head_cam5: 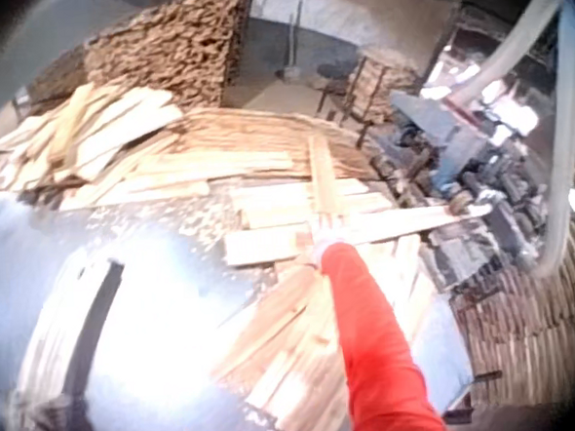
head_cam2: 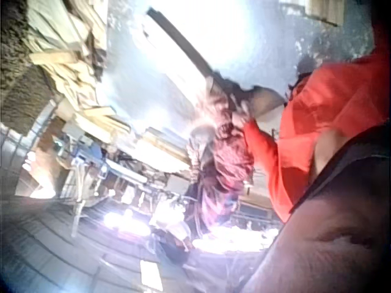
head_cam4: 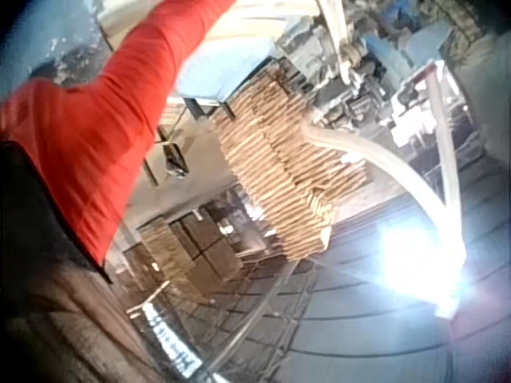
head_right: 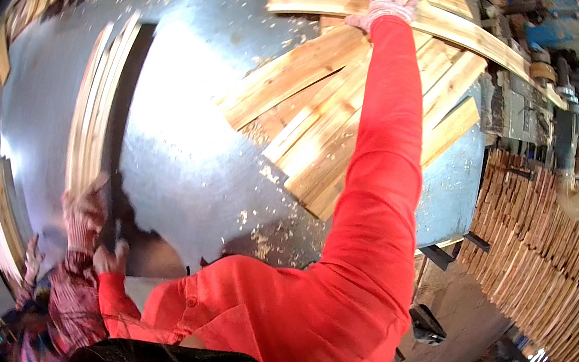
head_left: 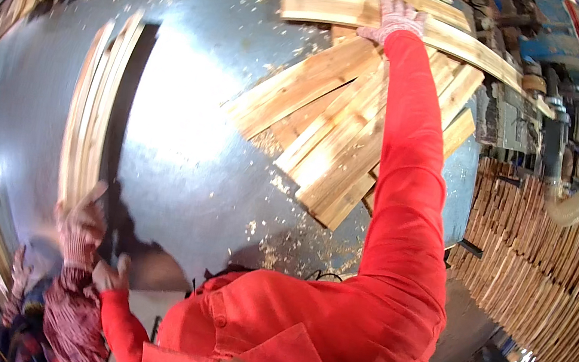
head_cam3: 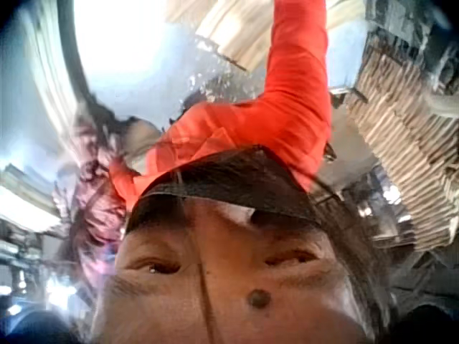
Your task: The person sorts wooden planks on a metal table, picking up pieces, inspecting them, and placing them into separate piles. The person handles the planks one at a time, flipping them over and moving them between stacks.
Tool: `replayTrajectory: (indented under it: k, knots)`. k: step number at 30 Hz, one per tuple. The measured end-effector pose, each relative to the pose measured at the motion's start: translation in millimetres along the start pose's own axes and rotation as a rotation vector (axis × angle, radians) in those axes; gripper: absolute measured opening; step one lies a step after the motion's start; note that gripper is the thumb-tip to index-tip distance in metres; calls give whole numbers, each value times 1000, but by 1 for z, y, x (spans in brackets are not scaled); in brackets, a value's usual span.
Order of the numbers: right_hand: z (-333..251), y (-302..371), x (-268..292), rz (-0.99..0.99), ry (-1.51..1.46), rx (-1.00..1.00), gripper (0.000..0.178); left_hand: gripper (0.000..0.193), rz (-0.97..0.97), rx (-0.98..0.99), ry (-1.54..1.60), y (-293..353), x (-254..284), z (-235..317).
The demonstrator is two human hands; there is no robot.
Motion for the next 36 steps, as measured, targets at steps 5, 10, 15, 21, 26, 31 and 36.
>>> replayTrajectory:
  k: [5,10,15,21,26,31,36]
  knots:
    - [-44,-30,-25,91,-51,270,78,67,-181,-192,189,2,-37,184]
    - [-115,26,51,-77,-33,772,39,97,143,-810,-331,-120,-96,334]
    - [-136,65,101,323,-312,888,47,73,-263,-80,-585,-201,-150,282]
    - [34,14,1,48,87,109,104,53,-490,103,-119,-164,-101,207]
    - [30,-53,-72,64,-116,421,91,58,-535,202,675,-161,-123,128]
    - [-63,7,3,-119,-87,619,59,48,-289,90,378,-177,-124,111]
    - [-237,154,71,182,-178,1293,16,57,-278,124,190,-156,-93,125]
Point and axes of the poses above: each hand's wrist, its own y-axis away from the middle knuckle, its own x-axis out of the back of the hand, z = x × y, the point moved 4 cm from there along -y, towards the middle knuckle, and after that the axes turned 7 degrees about y, right-handed, at the moved point
